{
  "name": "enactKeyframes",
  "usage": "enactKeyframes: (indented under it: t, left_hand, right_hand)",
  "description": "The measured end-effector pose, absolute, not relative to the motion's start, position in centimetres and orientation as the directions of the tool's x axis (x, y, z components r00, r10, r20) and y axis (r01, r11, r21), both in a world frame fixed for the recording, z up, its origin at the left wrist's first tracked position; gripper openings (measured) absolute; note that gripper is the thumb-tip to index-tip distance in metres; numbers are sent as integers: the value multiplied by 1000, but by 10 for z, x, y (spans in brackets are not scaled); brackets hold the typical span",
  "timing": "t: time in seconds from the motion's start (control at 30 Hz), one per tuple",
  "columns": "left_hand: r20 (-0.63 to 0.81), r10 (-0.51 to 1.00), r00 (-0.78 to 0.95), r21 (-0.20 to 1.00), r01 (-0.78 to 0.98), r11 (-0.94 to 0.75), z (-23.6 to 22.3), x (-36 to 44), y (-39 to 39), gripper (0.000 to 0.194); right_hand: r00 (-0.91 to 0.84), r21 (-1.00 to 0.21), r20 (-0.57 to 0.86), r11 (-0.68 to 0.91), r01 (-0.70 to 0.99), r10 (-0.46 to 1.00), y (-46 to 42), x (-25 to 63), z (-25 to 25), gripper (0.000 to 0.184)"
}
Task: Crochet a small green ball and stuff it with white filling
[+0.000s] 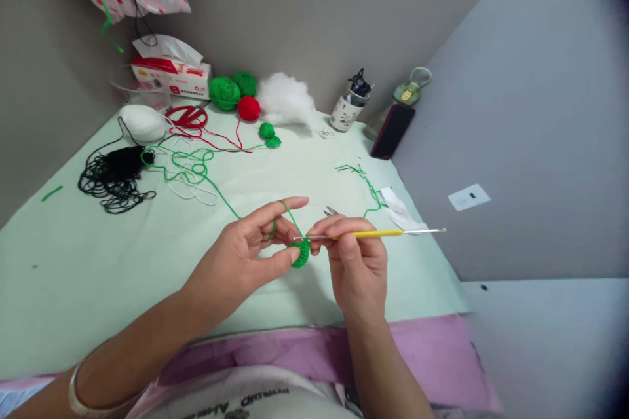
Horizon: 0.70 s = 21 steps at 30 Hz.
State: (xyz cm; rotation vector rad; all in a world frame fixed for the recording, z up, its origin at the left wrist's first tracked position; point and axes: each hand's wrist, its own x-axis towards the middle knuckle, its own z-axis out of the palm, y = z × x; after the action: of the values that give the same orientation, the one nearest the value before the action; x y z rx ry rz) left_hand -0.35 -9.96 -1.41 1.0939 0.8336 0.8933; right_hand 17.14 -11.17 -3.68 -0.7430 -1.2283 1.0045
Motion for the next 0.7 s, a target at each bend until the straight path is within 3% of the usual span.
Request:
enactKeyframes:
  t: [0.27,0.57,0.7]
  left_hand:
    - [-86,911,404,974,-158,162,-18,-5,-99,64]
    - [-115,878,465,953,-197,230,-14,-5,-100,58]
    - [-128,886,445,959,-171,224,-10,-5,-102,52]
  right_hand:
    - [19,-884,466,467,-34,884,-116,172,-37,8]
    - [1,-892,328,310,-330,945,-112,171,-32,14]
    - [-50,-900,326,294,-321,944,-112,174,-30,17]
